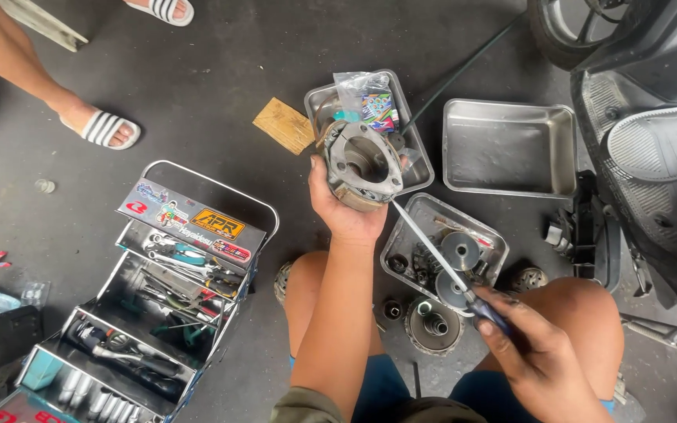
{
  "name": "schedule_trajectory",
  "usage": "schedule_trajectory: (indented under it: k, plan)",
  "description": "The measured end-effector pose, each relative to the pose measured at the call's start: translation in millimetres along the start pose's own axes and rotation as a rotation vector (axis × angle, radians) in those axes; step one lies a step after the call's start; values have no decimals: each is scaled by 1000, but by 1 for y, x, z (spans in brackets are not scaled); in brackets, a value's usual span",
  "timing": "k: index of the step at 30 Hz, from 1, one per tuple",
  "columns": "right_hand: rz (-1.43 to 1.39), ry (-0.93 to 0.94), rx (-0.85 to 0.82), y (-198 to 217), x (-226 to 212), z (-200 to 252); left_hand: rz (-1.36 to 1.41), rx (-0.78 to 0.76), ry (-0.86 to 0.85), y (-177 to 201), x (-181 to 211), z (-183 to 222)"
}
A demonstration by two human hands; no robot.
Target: Removing tension springs from a motorcycle clutch assembly using needle-nose pliers.
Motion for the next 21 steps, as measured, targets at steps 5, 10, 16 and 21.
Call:
schedule_trajectory:
  k: [5, 10, 16, 21]
  plan:
    - [145, 26, -15, 3, -12, -9, -34, -3, -116, 3, 0, -2]
    - [287, 37, -78, 8, -30, -14, -51, -40, -199, 0, 5, -3]
    - [439, 72, -12, -11, -40, -13, -81, -81, -260, 17, 1, -6]
    - [345, 31, -26, -40, -25, -2, 10, -53, -191, 24, 7, -9]
Point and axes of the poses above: each hand's wrist, its own z-axis away from the middle knuckle, its own y-axis out of the back of the hand, x = y × z, the point moved 3 cm from there along -z, towards the middle knuckle, and after that the axes turned 5 degrees about -z, right-handed, at the moved point
